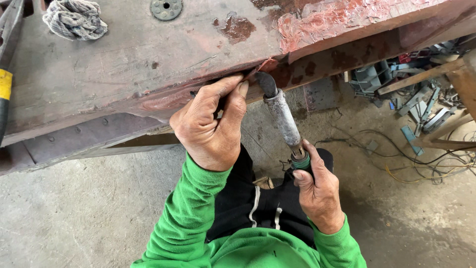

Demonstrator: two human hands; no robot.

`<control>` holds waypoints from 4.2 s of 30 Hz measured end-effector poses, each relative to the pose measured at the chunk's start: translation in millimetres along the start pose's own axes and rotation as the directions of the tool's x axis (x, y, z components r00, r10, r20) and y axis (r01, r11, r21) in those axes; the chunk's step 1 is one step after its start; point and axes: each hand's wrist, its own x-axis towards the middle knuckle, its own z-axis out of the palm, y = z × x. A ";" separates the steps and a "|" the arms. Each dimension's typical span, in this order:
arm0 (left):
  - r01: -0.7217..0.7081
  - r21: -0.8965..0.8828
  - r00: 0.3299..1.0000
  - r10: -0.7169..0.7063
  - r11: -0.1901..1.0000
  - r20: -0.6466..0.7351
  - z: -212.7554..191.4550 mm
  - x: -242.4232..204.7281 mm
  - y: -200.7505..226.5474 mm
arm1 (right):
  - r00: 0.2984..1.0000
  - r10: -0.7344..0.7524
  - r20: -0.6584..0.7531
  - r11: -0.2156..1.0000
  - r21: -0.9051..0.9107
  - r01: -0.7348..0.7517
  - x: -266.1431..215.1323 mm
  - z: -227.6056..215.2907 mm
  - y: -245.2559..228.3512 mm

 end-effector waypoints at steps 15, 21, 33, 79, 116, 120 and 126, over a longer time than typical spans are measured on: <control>-0.009 0.012 1.000 0.009 1.000 0.003 -0.9 0.9 0.4 | 1.000 0.005 0.005 1.000 0.008 -0.005 0.4 -0.9 -0.3; -0.002 0.006 1.000 0.002 1.000 0.003 -1.2 0.9 0.6 | 1.000 0.020 0.006 1.000 -0.002 -0.020 0.2 -1.2 0.3; 0.000 -0.004 1.000 0.000 1.000 0.010 -1.5 0.7 -0.4 | 1.000 0.022 0.010 1.000 -0.003 -0.022 0.5 -2.0 -1.0; 0.000 0.078 0.999 0.004 0.997 -0.050 3.0 -2.1 5.1 | 0.991 0.077 0.108 0.976 0.195 -0.097 4.5 -3.3 -4.5; 0.126 -0.029 0.989 -0.128 0.992 -0.073 9.6 -4.6 4.7 | 0.988 -0.145 -0.059 0.973 0.173 0.153 23.2 37.8 43.0; 0.131 -0.044 0.988 -0.134 0.990 -0.076 10.3 -4.5 4.0 | 0.984 -0.168 -0.062 0.966 0.186 0.177 23.5 38.2 45.0; 0.119 -0.068 0.990 -0.124 0.991 -0.069 10.0 -4.3 4.0 | 0.996 -0.088 -0.031 0.974 0.205 0.093 22.9 37.3 45.2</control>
